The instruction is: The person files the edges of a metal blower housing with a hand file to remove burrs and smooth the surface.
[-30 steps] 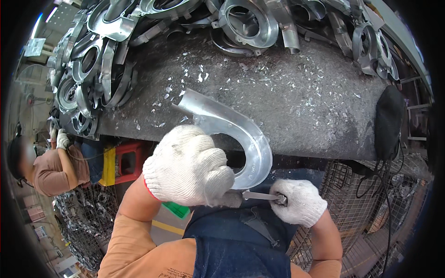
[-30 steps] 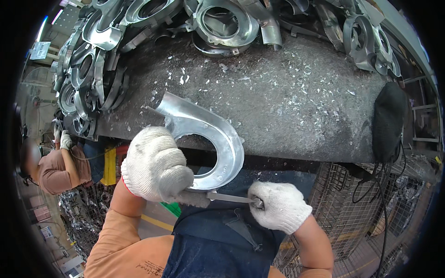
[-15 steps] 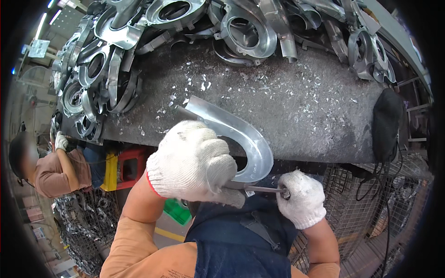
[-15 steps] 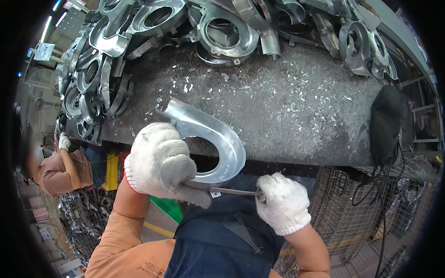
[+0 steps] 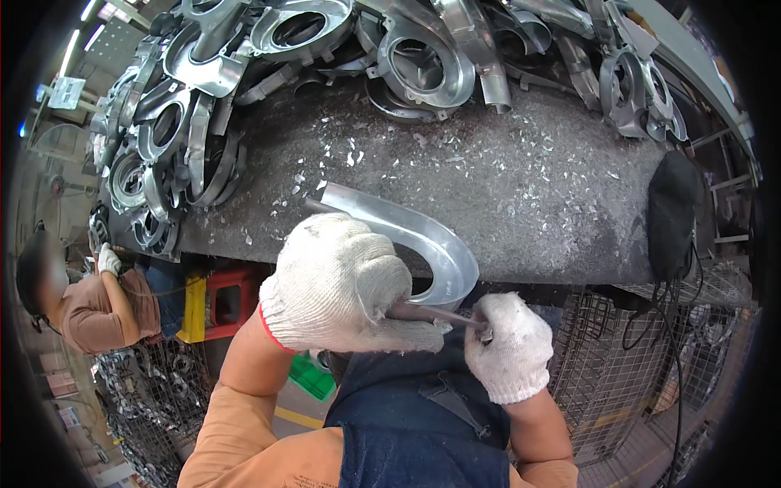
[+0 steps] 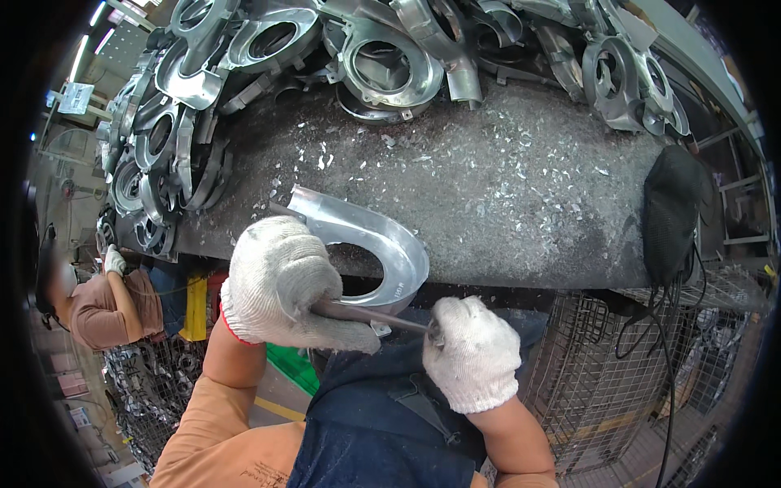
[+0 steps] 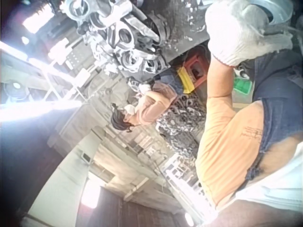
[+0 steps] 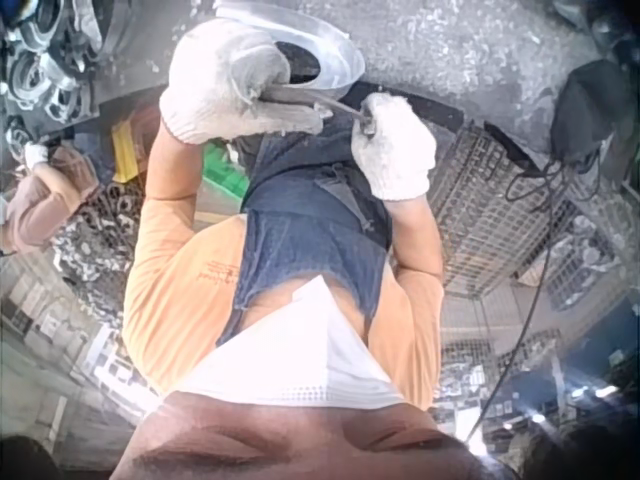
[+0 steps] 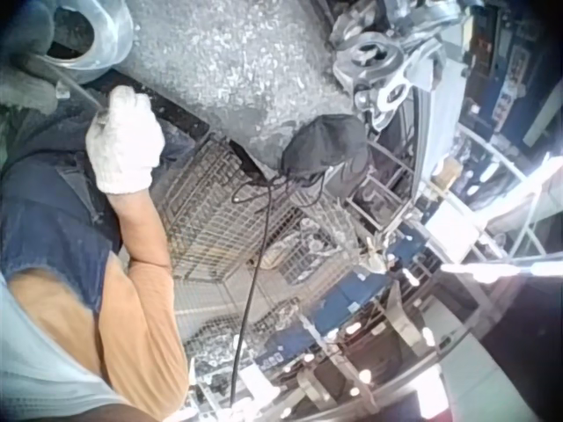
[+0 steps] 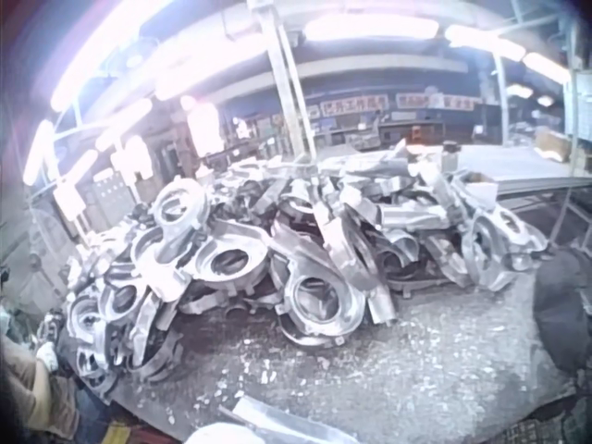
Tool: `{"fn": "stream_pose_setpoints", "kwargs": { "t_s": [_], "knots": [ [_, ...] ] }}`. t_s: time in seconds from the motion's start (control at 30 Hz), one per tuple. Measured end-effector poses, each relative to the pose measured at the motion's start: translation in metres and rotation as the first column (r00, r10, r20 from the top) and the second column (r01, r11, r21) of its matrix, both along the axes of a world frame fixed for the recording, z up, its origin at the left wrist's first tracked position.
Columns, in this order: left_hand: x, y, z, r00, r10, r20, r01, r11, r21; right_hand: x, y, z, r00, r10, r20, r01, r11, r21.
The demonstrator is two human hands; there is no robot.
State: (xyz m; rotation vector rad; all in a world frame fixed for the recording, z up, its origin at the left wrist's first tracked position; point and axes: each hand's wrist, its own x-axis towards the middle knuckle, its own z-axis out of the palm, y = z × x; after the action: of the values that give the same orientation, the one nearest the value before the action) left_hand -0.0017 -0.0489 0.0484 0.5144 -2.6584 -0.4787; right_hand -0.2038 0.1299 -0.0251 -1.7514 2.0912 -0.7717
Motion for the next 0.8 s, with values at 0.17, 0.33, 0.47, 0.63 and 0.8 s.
{"fn": "stream_pose_setpoints", "kwargs": {
  "t_s": [0.17,0.33,0.47,0.63,0.8],
  "knots": [
    [-0.004,0.003,0.005,0.996,-0.063,0.069,0.06,0.997,0.048,-0.005,0.001,-0.001,0.997,0.074,-0.038,-0.072,0.996,0.048],
    [-0.002,0.005,-0.005,1.0,-0.004,-0.006,0.005,0.999,0.049,-0.001,-0.004,-0.003,0.999,-0.029,0.042,0.032,0.997,-0.065],
    [0.007,0.005,-0.005,0.999,0.039,0.028,-0.04,0.997,0.066,0.0,-0.006,-0.007,0.992,-0.024,0.123,0.031,0.998,-0.058],
    [0.017,0.01,-0.016,0.997,0.062,-0.043,-0.057,0.994,0.094,-0.005,-0.015,-0.013,0.968,-0.106,0.228,0.117,0.993,-0.034],
    [0.019,0.013,-0.025,0.979,0.137,-0.148,-0.122,0.987,0.104,-0.01,-0.014,0.004,0.966,-0.005,0.257,-0.023,0.994,0.105]
  ]
}}
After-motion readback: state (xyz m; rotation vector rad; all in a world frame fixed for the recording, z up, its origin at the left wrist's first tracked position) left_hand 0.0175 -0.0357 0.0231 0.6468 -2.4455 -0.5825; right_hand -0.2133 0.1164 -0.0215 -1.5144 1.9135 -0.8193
